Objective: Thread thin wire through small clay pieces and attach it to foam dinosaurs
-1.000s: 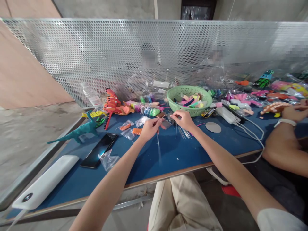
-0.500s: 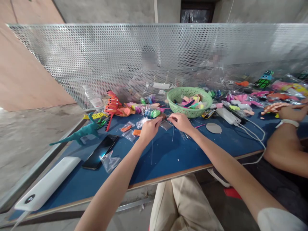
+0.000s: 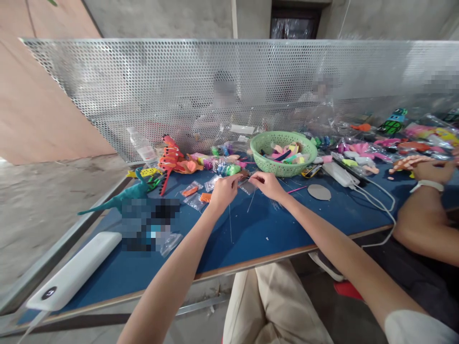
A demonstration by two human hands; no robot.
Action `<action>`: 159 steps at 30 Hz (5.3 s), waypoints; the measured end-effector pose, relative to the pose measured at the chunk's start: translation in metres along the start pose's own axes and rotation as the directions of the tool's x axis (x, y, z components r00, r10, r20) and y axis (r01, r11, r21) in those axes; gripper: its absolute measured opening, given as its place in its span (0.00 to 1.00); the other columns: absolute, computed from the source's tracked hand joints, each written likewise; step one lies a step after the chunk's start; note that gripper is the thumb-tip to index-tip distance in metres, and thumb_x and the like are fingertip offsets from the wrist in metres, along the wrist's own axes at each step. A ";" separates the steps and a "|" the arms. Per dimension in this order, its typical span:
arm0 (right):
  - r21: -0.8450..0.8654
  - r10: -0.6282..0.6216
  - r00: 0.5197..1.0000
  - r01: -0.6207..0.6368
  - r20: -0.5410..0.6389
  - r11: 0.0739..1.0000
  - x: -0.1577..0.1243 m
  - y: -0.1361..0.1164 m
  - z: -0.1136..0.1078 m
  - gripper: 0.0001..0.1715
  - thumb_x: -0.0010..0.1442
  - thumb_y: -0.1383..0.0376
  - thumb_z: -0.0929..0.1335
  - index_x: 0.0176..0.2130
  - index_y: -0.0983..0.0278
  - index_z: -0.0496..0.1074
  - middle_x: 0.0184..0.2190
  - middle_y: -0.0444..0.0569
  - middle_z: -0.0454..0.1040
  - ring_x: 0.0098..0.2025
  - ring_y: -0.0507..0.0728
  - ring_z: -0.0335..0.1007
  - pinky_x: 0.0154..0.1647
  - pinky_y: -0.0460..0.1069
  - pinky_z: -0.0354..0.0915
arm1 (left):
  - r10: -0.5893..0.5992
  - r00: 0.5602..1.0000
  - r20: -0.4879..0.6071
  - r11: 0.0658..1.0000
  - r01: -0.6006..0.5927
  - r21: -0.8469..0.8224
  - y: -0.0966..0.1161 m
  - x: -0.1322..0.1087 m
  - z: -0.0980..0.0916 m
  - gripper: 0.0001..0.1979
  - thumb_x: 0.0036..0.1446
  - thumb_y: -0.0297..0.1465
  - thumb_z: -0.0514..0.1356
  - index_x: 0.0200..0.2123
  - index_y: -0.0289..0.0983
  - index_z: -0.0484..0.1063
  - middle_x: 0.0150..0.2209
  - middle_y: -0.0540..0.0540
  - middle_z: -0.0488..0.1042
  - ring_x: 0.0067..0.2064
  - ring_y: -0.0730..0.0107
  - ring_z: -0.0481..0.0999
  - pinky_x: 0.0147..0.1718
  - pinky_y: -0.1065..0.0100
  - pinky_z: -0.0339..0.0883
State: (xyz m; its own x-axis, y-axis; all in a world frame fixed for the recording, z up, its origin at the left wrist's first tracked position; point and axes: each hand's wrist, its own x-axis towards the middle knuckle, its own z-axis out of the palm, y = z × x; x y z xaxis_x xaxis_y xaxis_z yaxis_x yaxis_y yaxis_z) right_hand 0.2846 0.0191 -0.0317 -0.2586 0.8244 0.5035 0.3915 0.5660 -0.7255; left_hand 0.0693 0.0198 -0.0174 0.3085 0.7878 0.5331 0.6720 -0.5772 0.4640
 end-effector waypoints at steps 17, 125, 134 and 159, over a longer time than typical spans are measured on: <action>0.252 0.071 0.895 -0.199 0.440 0.947 -0.008 -0.015 0.007 0.17 0.70 0.56 0.62 0.33 0.62 0.68 0.27 0.46 0.77 0.26 0.52 0.71 0.29 0.47 0.66 | -0.026 0.973 -0.230 1.000 0.025 -0.008 -0.011 0.001 -0.004 0.12 0.67 0.31 0.55 0.46 0.40 0.78 0.44 0.45 0.82 0.38 0.66 0.81 0.41 0.69 0.71; 0.498 0.109 0.930 -0.284 0.351 0.820 -0.005 0.004 0.001 0.18 0.64 0.51 0.69 0.40 0.62 0.65 0.35 0.50 0.80 0.34 0.58 0.81 0.39 0.54 0.76 | -0.220 0.956 0.196 0.739 0.295 -0.606 0.003 -0.006 0.002 0.16 0.65 0.46 0.55 0.47 0.41 0.64 0.31 0.50 0.78 0.22 0.68 0.78 0.20 0.71 0.70; 0.511 0.098 0.903 -0.323 0.418 0.797 -0.005 0.007 0.007 0.18 0.64 0.53 0.70 0.42 0.63 0.65 0.33 0.51 0.81 0.30 0.55 0.79 0.34 0.51 0.76 | -0.159 0.974 0.162 0.792 0.223 -0.568 0.001 -0.006 0.005 0.15 0.67 0.43 0.53 0.46 0.38 0.68 0.25 0.54 0.68 0.22 0.74 0.69 0.24 0.72 0.65; 0.410 0.177 0.973 -0.224 0.149 0.884 -0.003 -0.011 -0.010 0.20 0.63 0.48 0.69 0.38 0.64 0.71 0.32 0.50 0.80 0.31 0.54 0.76 0.35 0.49 0.72 | -0.028 0.987 0.160 0.997 0.039 -0.071 -0.031 -0.001 -0.008 0.19 0.69 0.31 0.46 0.56 0.36 0.70 0.32 0.47 0.75 0.33 0.66 0.73 0.37 0.67 0.64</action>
State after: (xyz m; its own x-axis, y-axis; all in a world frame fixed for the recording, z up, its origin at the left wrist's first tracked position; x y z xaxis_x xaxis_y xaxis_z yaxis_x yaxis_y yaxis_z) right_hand 0.2903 0.0101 -0.0205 -0.3143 0.9035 0.2914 0.0422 0.3199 -0.9465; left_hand 0.0434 0.0350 -0.0267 0.3936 0.8277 0.3999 0.6340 -0.5595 0.5339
